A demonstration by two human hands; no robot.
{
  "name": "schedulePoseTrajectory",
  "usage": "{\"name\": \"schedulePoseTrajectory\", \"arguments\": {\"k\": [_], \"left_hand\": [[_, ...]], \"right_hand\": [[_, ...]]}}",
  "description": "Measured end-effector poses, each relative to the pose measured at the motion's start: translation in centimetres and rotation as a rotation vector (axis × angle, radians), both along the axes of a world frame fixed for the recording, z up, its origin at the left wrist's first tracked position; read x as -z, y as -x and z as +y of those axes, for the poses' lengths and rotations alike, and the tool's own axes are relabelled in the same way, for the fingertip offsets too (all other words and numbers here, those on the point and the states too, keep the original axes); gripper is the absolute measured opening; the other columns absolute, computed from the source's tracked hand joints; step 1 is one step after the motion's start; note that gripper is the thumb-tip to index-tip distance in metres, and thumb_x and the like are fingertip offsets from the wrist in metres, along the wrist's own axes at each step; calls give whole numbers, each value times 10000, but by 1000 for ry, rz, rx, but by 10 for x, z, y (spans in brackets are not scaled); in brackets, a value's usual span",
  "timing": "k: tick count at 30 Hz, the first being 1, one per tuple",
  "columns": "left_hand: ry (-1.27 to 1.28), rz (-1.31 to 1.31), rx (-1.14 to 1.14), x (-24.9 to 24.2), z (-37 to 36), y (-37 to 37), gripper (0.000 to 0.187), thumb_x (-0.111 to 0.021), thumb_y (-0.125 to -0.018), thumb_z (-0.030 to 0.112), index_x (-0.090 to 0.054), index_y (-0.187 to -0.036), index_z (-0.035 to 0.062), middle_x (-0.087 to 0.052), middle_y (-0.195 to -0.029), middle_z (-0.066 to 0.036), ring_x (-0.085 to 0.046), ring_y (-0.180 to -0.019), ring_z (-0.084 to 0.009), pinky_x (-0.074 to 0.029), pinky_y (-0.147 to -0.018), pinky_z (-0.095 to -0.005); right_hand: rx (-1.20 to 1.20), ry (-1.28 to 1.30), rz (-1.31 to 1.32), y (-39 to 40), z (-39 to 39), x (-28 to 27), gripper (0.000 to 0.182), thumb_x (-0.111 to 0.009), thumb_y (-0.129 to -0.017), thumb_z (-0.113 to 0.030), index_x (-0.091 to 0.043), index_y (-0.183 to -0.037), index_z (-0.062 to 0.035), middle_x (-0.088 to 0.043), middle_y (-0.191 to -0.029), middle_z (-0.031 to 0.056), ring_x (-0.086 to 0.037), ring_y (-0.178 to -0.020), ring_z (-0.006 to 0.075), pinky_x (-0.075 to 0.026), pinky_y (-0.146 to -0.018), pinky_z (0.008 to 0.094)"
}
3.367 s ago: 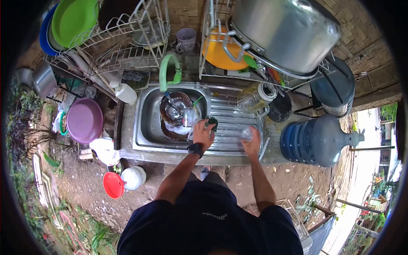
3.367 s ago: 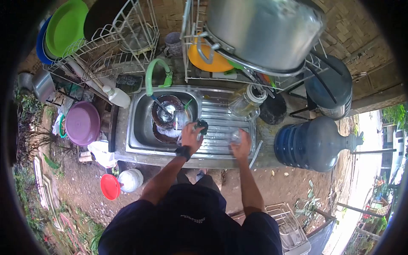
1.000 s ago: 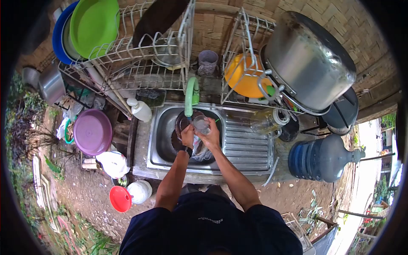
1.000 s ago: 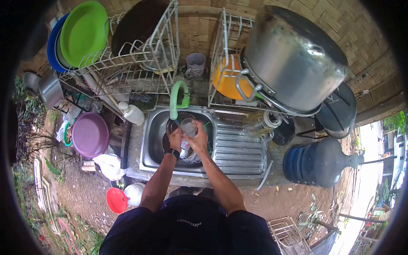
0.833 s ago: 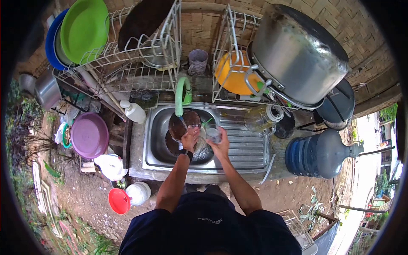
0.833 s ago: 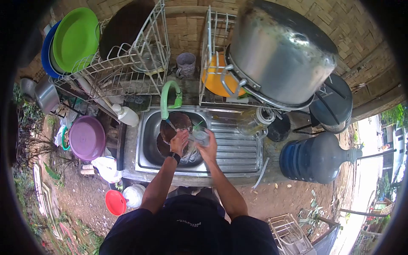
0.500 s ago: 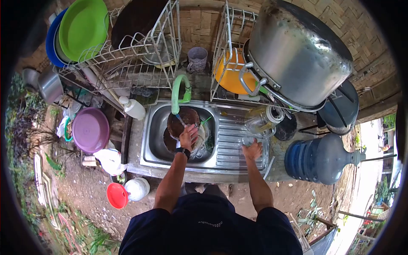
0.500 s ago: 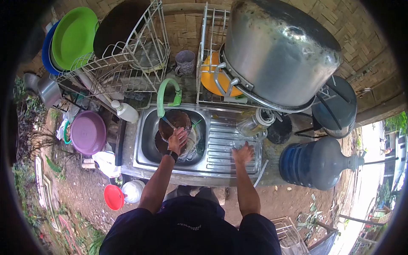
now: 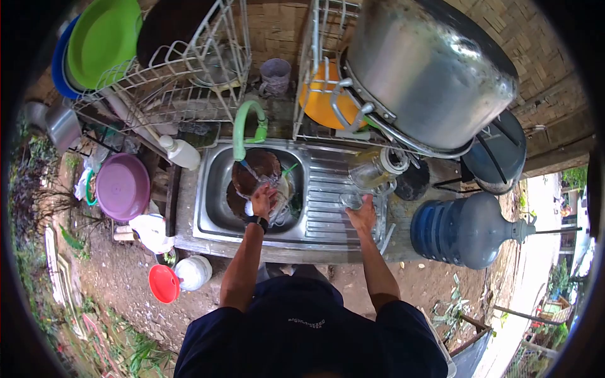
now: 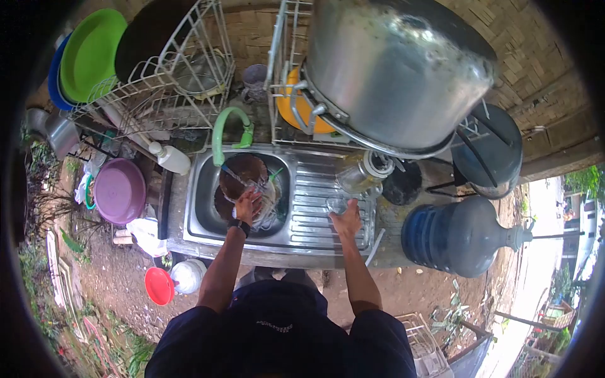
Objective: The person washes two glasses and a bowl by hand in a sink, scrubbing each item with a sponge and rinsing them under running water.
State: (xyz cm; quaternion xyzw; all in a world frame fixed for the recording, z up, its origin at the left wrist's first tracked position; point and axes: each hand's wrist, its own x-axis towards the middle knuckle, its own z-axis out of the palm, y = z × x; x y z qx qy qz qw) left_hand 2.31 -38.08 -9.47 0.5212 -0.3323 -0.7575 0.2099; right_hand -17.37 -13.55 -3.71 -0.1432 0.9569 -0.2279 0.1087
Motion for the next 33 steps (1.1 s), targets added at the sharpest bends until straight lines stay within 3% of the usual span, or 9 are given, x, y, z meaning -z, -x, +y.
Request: {"name": "schedulePoseTrajectory", "arguments": {"k": [3, 6, 18, 23, 25, 26, 27, 29, 33], "left_hand": [[-11, -32, 12, -1, 3, 7, 365, -476, -926, 387, -577, -1187, 152, -652, -1040, -39, -609, -954, -172, -470, -780, -344], [-60, 3, 35, -1, 4, 9, 390, -545, -892, 379, -547, -1222, 172, -611, -1161, -66, -559, -1111, -208, -440, -918, -395], [1, -50, 4, -3, 13, 3, 338, -516, -918, 353, -568, -1203, 181, -630, -1102, -46, -597, -1022, -195, -500, -842, -370], [28, -32, -78, -5, 10, -6, 284, -459, -930, 204, -573, -1187, 161, -641, -1056, -24, -607, -925, -160, -496, -782, -362], [133, -14, -95, 11, 4, -15, 274, -507, -908, 141, -593, -1168, 157, -651, -1016, -15, -618, -907, -164, -501, -758, -336], [419, -179, -120, 45, -3, -20, 171, -611, -847, 107, -672, -1007, 102, -679, -862, -22, -642, -702, -138, -501, -610, -285], [546, -274, -75, 23, -3, -26, 170, -617, -833, 113, -675, -993, 99, -677, -849, -35, -645, -707, -155, -506, -626, -295], [799, -456, 23, -17, -3, -35, 170, -631, -805, 124, -681, -965, 91, -673, -822, -61, -652, -717, -189, -515, -658, -314], [1197, -569, 185, 17, -29, -37, 290, -632, -750, 122, -652, -1039, 110, -654, -862, -122, -646, -771, -289, -516, -723, -371]], "right_hand": [[71, -43, 40, 12, 25, -3, 682, -833, -553, -275, -512, -1130, -105, -615, -1027, 160, -601, -959, 372, -495, -805, 448], [92, -83, 95, 26, 40, -5, 538, -837, -551, -219, -566, -995, -82, -617, -1001, 160, -609, -937, 370, -498, -787, 447], [118, 36, 156, 38, 30, 1, 666, -793, -589, -108, -410, -1131, -58, -539, -1077, 185, -527, -1029, 398, -436, -869, 496], [94, 192, 302, 38, 36, 25, 667, -808, -571, -85, -434, -1123, -50, -547, -1049, 188, -524, -1005, 396, -415, -867, 473], [112, 233, 404, 25, 27, 21, 634, -797, -590, -90, -452, -1121, -52, -549, -1040, 193, -515, -1010, 390, -411, -873, 459], [132, 231, 486, 13, 22, 0, 600, -781, -615, -95, -462, -1121, -51, -546, -1046, 197, -507, -1020, 388, -402, -887, 458], [154, 229, 574, 2, 17, -12, 567, -764, -639, -100, -471, -1122, -51, -544, -1051, 201, -499, -1029, 386, -393, -901, 457], [4, 337, 546, -26, 9, 23, 480, -719, -669, -102, -502, -1095, -53, -544, -1053, 200, -492, -1036, 380, -383, -914, 459], [-375, 281, 183, -96, -65, 18, 356, -618, -670, -51, -562, -1022, -57, -558, -1024, 157, -511, -1013, 354, -404, -893, 446]]}}
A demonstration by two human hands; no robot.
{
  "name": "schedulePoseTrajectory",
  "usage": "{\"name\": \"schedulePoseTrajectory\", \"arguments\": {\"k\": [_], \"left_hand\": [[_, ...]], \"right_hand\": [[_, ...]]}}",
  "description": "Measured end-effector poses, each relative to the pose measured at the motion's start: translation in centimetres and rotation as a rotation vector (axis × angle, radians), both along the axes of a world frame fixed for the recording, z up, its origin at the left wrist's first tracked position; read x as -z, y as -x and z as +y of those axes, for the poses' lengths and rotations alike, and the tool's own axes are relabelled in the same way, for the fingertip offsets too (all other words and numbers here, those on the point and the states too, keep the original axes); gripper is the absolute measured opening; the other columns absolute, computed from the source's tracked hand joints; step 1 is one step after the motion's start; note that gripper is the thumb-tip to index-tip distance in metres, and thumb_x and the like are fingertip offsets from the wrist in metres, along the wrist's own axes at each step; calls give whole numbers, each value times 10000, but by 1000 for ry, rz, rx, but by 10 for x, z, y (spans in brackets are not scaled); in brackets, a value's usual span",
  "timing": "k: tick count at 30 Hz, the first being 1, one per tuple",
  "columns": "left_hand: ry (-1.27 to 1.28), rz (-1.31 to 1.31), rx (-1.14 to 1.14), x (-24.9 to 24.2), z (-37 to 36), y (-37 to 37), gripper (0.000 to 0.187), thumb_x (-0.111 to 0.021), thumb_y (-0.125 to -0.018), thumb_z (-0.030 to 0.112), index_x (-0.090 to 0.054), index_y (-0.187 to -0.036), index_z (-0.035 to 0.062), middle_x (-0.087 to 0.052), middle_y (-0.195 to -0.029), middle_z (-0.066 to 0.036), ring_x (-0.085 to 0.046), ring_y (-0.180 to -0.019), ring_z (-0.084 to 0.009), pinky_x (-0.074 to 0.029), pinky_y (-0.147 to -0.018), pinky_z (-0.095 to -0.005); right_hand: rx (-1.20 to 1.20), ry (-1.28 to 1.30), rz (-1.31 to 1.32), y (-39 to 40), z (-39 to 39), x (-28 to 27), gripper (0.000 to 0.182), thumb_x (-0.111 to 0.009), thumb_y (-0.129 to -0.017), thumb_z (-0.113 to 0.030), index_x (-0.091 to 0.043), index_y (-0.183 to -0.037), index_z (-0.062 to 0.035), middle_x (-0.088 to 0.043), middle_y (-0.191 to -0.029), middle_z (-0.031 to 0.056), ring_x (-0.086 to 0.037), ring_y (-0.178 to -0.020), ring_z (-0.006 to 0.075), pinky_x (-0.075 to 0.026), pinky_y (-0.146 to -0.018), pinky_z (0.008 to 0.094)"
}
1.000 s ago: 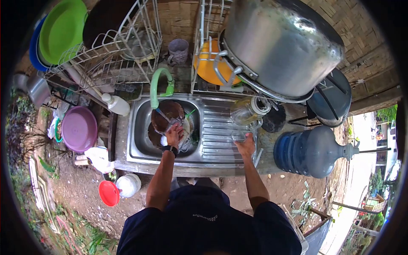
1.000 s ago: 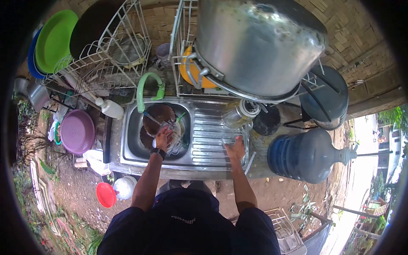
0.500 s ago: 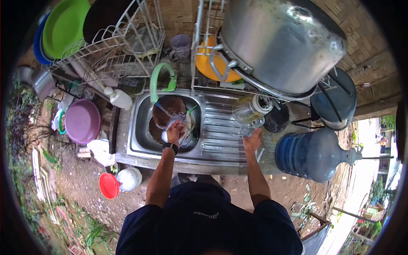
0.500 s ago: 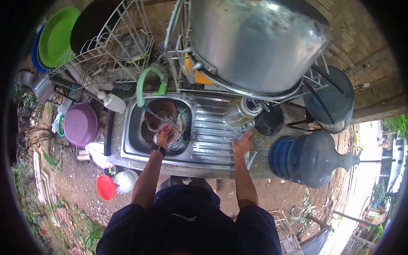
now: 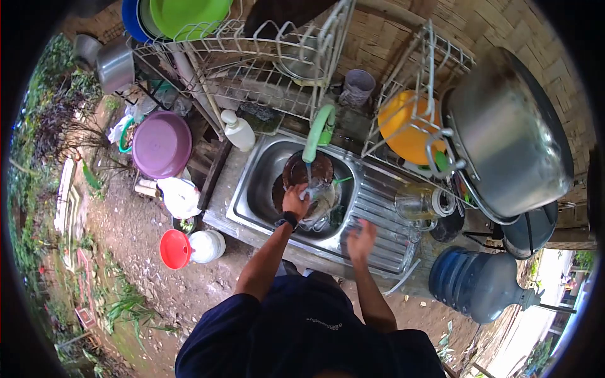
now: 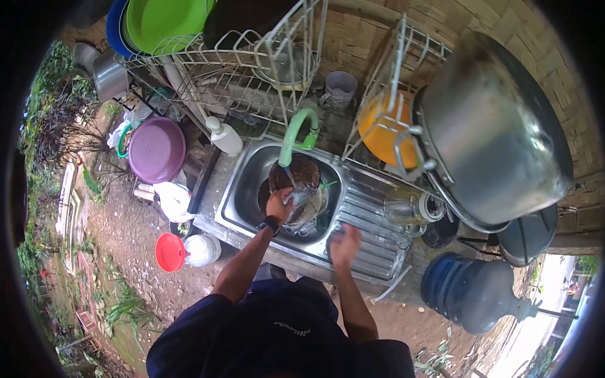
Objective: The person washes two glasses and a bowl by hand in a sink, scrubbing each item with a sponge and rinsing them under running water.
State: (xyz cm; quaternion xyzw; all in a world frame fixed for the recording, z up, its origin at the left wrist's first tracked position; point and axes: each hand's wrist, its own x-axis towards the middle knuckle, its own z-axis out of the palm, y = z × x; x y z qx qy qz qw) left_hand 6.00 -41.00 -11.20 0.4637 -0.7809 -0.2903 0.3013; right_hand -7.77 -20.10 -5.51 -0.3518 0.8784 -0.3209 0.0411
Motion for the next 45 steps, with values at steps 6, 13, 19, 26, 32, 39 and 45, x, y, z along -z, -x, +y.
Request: {"name": "schedulePoseTrajectory", "arguments": {"k": [6, 13, 19, 26, 32, 39, 45], "left_hand": [[-769, 713, -93, 15, -69, 36, 337, -542, -915, 270, -582, -1150, 31, -614, -1085, -76, -573, -942, -113, -495, -739, -271], [-1256, 924, 7, -41, -141, 80, 418, -352, -991, 237, -449, -1292, -35, -513, -1306, -130, -511, -1177, -220, -393, -1010, -326], [-777, 767, 364, -35, -130, 72, 408, -479, -970, 281, -536, -1202, -50, -602, -1199, -152, -558, -1145, -236, -400, -999, -331], [-255, -45, 271, 35, -36, -5, 505, -664, -755, 261, -517, -1203, 80, -587, -1064, -193, -540, -1009, -388, -435, -888, -469], [-303, -301, 229, 17, -22, -4, 612, -695, -730, 317, -464, -1245, 82, -558, -1119, -198, -526, -1056, -374, -431, -905, -462], [-942, 168, 156, 15, -33, -15, 538, -592, -865, 403, -472, -1263, 61, -560, -1175, -133, -543, -1061, -240, -411, -937, -342], [-1374, 840, 58, -56, -7, -20, 454, -364, -957, 432, -452, -1250, 97, -554, -1118, -54, -557, -973, -192, -470, -808, -341]], "right_hand": [[-256, -376, 159, -13, -78, 34, 512, -695, -602, -130, -570, -1095, -75, -503, -1071, 105, -478, -1032, 301, -408, -856, 408], [-270, -773, 227, -16, -93, 65, 380, -683, -661, -191, -624, -1015, -64, -543, -1085, 110, -486, -1091, 273, -389, -925, 390], [-246, -685, 233, -13, -70, 82, 318, -711, -657, -212, -639, -929, -63, -593, -1049, 123, -536, -1051, 276, -446, -874, 396], [230, 153, -975, 8, -59, 60, 186, -662, -814, -190, -541, -924, -102, -553, -961, 43, -547, -801, 139, -535, -592, 295], [280, 547, -1239, -20, -98, 46, 236, -580, -877, -137, -466, -1084, -139, -528, -943, 2, -524, -806, 118, -562, -631, 353], [70, 543, -853, -61, -132, 13, 227, -606, -843, -99, -563, -1062, -55, -530, -950, 26, -520, -918, 150, -407, -859, 278], [-163, 321, -72, -92, -175, -44, 301, -571, -836, -112, -574, -1123, -21, -429, -1263, 236, -466, -1126, 384, -369, -941, 429]]}}
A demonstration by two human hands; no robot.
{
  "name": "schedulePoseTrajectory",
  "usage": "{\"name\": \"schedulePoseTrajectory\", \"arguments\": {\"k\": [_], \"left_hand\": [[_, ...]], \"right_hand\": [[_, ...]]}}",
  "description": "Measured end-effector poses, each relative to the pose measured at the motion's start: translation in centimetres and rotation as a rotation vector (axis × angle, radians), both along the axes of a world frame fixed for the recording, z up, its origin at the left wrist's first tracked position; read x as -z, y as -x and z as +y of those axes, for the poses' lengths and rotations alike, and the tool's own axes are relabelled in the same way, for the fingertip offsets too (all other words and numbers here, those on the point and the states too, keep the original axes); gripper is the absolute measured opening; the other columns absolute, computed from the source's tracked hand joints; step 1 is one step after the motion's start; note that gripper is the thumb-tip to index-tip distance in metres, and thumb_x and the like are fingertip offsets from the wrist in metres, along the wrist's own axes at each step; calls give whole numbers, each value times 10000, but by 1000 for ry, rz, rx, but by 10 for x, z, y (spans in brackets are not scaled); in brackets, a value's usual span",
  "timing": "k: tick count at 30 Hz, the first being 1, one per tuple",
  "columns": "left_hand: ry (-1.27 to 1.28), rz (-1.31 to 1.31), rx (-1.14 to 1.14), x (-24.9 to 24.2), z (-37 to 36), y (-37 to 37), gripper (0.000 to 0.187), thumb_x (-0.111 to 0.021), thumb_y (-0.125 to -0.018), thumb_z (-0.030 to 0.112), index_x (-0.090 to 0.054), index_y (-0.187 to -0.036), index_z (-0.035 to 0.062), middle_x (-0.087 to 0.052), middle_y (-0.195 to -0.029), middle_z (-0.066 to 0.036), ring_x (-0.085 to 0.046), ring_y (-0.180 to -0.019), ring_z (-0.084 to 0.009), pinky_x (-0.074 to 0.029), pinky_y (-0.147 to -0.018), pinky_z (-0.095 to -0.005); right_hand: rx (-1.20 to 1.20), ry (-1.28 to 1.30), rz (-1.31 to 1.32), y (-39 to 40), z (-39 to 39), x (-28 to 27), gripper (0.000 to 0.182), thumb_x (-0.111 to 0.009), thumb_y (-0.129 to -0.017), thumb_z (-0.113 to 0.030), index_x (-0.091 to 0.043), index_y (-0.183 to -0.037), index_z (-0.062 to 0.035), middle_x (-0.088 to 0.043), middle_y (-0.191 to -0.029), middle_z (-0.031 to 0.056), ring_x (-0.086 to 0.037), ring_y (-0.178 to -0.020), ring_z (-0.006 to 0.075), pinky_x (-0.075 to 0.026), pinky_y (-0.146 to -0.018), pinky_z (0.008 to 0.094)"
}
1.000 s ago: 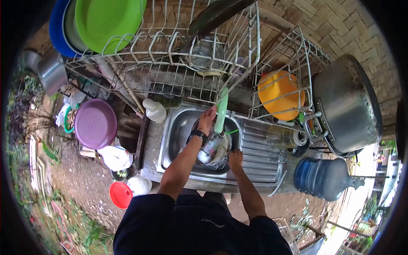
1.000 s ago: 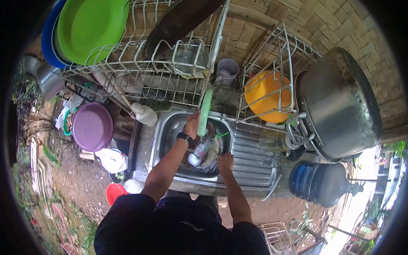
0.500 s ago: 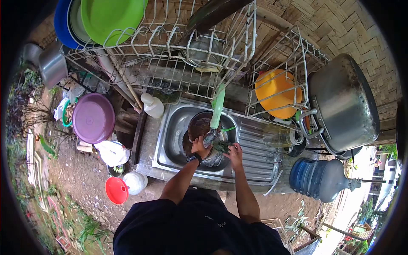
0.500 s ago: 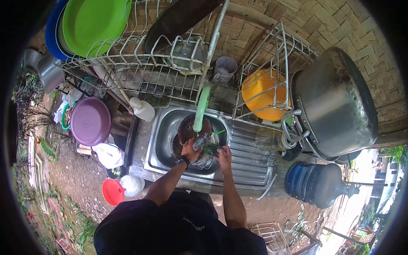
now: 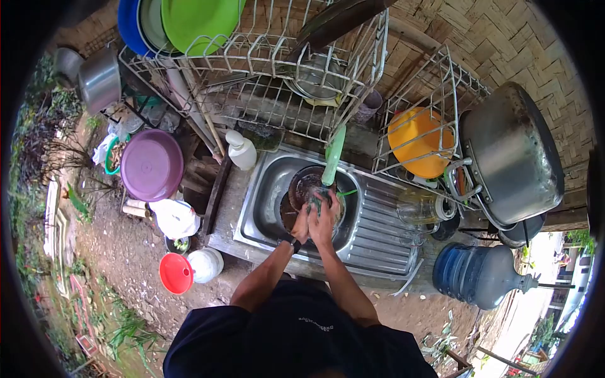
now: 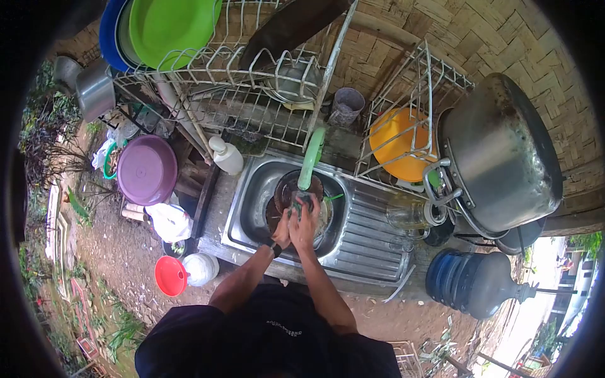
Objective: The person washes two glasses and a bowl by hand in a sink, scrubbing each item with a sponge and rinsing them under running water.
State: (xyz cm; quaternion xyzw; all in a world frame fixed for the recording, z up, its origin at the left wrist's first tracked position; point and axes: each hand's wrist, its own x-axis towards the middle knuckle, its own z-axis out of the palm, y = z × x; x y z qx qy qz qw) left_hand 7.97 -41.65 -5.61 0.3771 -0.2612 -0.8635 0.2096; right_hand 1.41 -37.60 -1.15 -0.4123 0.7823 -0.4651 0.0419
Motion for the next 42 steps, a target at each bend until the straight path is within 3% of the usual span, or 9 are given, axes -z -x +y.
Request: {"name": "schedulePoseTrajectory", "arguments": {"k": [6, 10, 14, 18, 25, 30, 33, 37, 42], "left_hand": [[-182, 110, 25, -3, 0, -10, 682, -401, -889, 635, -418, -1335, 120, -542, -1218, -71, -524, -1115, -224, -416, -955, -399], [-197, 40, 60, 0, -13, -7, 623, -442, -899, 588, -447, -1305, 115, -555, -1195, -66, -534, -1090, -208, -421, -952, -404], [-305, 112, 172, -7, 2, -24, 580, -402, -931, 557, -444, -1313, 123, -548, -1230, -74, -568, -1073, -219, -420, -964, -413], [-209, 176, 46, -16, 2, -15, 543, -376, -954, 512, -451, -1309, 108, -537, -1261, -79, -537, -1121, -207, -404, -983, -396], [-169, -29, 30, -15, 9, -18, 494, -395, -965, 450, -503, -1267, 74, -595, -1134, -37, -573, -995, -182, -444, -891, -325], [-88, 120, 101, -20, -21, -11, 579, -468, -908, 556, -529, -1245, 89, -590, -1168, -68, -553, -1044, -200, -435, -931, -348], [-207, 167, 122, -32, -8, -15, 598, -466, -902, 571, -512, -1270, 102, -569, -1213, -68, -548, -1068, -193, -430, -941, -371], [-120, -97, 324, -60, -12, -32, 664, -440, -895, 608, -450, -1326, 103, -530, -1262, -62, -539, -1120, -239, -436, -941, -412], [902, -228, 542, -52, -40, -41, 780, -852, -607, 339, -502, -1218, 5, -589, -1110, -125, -570, -1007, -242, -454, -881, -346]], "right_hand": [[181, -249, -504, 18, -19, -13, 366, -469, -890, -101, -480, -1236, 16, -512, -1218, 289, -469, -1177, 419, -339, -999, 458], [122, 32, 113, -25, 1, -21, 370, -479, -883, -93, -454, -1207, 85, -576, -1043, 326, -569, -953, 462, -450, -840, 472], [203, -329, -523, 25, -12, -12, 348, -426, -951, -198, -536, -1153, 63, -604, -1032, 284, -573, -980, 445, -435, -892, 442], [177, -10, -110, -19, 3, 0, 458, -435, -955, -237, -390, -1344, 1, -510, -1176, 296, -480, -1115, 424, -343, -987, 459], [226, -145, -568, 10, -2, -11, 469, -411, -955, -189, -340, -1341, 68, -416, -1286, 330, -383, -1228, 454, -275, -1042, 494], [97, -35, -134, -59, 20, -36, 448, -419, -937, -153, -357, -1285, 122, -428, -1235, 337, -373, -1214, 472, -288, -1031, 480], [233, -137, -370, -31, 7, -17, 492, -440, -916, -148, -328, -1308, 127, -386, -1282, 350, -351, -1239, 465, -279, -1043, 484], [241, -337, -465, 44, 1, -15, 434, -487, -878, -172, -481, -1231, 79, -543, -1113, 345, -483, -1135, 443, -355, -972, 429], [71, -412, -867, 69, -8, -44, 435, -578, -866, -276, -556, -1192, 12, -575, -1151, 216, -549, -1039, 260, -413, -894, 347]]}}
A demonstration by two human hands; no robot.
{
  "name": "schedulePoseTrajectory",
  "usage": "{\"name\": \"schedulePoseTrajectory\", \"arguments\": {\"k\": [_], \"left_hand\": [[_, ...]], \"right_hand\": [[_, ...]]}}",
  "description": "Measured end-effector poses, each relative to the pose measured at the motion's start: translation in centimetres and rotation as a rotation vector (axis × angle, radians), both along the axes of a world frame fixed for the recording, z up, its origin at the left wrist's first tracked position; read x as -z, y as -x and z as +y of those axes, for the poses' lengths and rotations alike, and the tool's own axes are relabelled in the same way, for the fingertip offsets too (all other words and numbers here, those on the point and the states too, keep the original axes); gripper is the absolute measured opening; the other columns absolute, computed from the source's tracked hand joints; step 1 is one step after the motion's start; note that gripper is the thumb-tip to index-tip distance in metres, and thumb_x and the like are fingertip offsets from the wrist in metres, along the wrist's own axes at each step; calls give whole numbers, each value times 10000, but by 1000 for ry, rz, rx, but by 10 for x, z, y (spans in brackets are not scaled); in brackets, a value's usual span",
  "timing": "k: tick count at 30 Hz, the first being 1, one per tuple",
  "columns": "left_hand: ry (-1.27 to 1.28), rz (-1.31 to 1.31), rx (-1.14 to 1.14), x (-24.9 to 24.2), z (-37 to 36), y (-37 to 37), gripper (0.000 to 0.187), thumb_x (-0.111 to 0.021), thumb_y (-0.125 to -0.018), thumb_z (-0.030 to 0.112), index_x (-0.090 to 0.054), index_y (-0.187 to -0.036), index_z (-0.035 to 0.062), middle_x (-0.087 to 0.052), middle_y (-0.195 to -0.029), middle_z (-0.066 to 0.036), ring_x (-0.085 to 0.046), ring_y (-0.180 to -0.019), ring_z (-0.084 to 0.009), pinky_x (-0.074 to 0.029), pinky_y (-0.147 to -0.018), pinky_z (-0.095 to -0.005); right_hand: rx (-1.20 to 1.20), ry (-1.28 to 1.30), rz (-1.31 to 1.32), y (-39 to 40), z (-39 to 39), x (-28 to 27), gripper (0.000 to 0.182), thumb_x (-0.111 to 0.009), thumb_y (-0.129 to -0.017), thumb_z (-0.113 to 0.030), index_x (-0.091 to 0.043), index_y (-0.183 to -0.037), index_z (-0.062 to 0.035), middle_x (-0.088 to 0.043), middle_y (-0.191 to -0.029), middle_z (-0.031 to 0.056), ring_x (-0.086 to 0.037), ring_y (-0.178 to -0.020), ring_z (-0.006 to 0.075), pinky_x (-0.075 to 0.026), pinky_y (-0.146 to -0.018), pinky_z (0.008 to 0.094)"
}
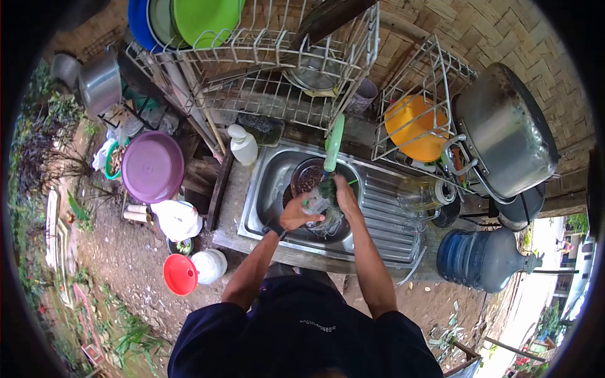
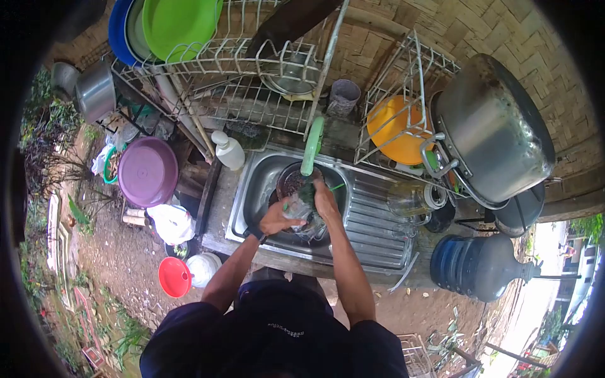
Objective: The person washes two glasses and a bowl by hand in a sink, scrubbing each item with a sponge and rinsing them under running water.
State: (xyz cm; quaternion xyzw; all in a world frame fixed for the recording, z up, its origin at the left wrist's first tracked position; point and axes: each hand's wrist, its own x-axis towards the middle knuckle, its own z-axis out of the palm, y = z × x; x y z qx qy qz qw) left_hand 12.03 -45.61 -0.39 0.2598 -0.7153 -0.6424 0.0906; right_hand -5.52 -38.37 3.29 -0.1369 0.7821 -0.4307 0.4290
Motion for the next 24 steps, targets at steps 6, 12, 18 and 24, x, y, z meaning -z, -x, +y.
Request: {"name": "schedulePoseTrajectory", "arguments": {"k": [6, 12, 18, 24], "left_hand": [[287, 195, -136, -2, -14, 12, 736, -823, -602, 255, -501, -1224, 30, -564, -1153, -176, -524, -1091, -324, -386, -972, -390], [577, 218, -118, 22, -14, 14, 690, -779, -581, 177, -510, -1203, 48, -547, -1177, -155, -474, -1138, -349, -359, -990, -421], [693, 308, 77, -8, -21, 20, 524, -698, -644, 170, -561, -1144, 95, -570, -1090, -119, -502, -1034, -330, -392, -936, -412], [743, 243, 27, -2, -19, 16, 479, -698, -647, 164, -593, -1112, 122, -586, -1080, -96, -514, -1016, -305, -403, -939, -403]], "right_hand": [[-255, 352, 469, -29, 33, -54, 369, -640, -793, -65, -558, -1150, -27, -581, -1097, 156, -565, -1006, 278, -450, -871, 339], [-873, 312, 778, -32, 55, -39, 579, -491, -720, 73, -470, -1291, -20, -513, -1227, 196, -568, -1004, 319, -456, -918, 307], [-1195, 191, 772, -27, 46, -24, 450, -542, -671, 70, -509, -1119, 31, -526, -1049, 178, -539, -1011, 346, -466, -864, 399], [-1078, 393, 791, -30, 37, -7, 172, -570, -704, 42, -547, -873, 49, -525, -911, 189, -568, -904, 340, -481, -781, 386]]}}
